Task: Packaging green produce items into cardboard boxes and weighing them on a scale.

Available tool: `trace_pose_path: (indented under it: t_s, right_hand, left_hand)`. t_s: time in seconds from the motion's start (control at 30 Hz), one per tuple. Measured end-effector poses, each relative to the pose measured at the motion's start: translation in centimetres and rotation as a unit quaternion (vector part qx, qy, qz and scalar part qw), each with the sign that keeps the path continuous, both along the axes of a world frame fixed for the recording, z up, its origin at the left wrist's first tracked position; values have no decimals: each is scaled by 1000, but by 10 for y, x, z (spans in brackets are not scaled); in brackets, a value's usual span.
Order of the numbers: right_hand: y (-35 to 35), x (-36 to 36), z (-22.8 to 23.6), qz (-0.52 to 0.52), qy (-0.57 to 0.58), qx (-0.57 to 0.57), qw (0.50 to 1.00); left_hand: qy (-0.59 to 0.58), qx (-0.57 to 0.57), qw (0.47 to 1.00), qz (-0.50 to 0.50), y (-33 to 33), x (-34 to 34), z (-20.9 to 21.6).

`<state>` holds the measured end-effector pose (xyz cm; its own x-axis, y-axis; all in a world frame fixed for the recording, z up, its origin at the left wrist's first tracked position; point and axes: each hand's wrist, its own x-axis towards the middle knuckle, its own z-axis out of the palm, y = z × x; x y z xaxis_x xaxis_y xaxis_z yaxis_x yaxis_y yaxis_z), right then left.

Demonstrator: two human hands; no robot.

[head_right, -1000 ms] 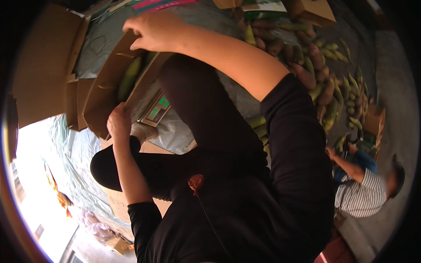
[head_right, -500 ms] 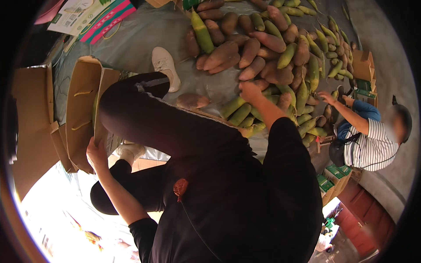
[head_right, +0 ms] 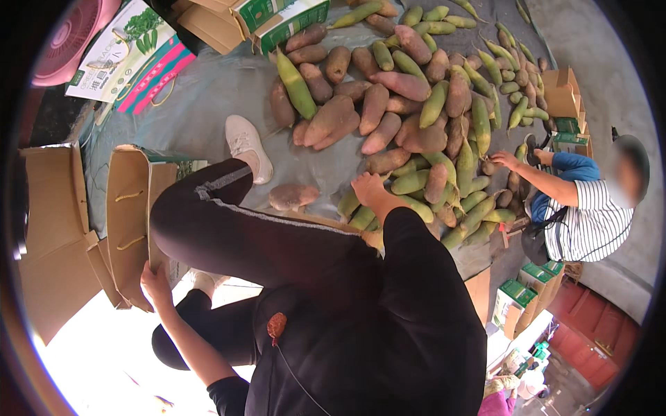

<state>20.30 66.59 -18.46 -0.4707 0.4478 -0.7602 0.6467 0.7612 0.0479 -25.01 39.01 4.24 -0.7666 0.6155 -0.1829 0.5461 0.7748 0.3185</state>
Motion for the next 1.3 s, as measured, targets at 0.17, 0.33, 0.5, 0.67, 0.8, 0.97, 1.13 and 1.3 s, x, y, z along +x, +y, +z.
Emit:
trace_pose_path:
  t_s: [0.17, 0.33, 0.5, 0.67, 0.8, 0.97, 1.13, 1.3]
  right_hand:
    - [-1, 8, -5, -62, -17, 25, 998]
    - [4, -6, 6, -12, -15, 36, 999]
    - [3, -1, 0, 11, 26, 18, 999]
    - [30, 8, 28, 11, 21, 7, 1000]
    - [64, -8, 71, -51, 135, 35, 989]
    - [114, -70, 156, -280, 317, -41, 905]
    - [126, -188, 239, -100, 553, -3, 827]
    - [84, -315, 302, 35, 620, -95, 778]
  left_hand:
    - [5, -17, 1000, 16, 14, 10, 7]
    - [8, 9, 1000, 27, 6, 7, 6]
    - [24, -40, 998, 40, 5, 7, 12]
    - [57, -82, 993, 54, 14, 12, 15]
    - [45, -80, 994, 55, 11, 10, 14]
    - [44, -73, 995, 57, 10, 12, 21]
    - [52, -77, 994, 54, 8, 11, 18]
    - [58, -64, 995, 47, 5, 9, 13]
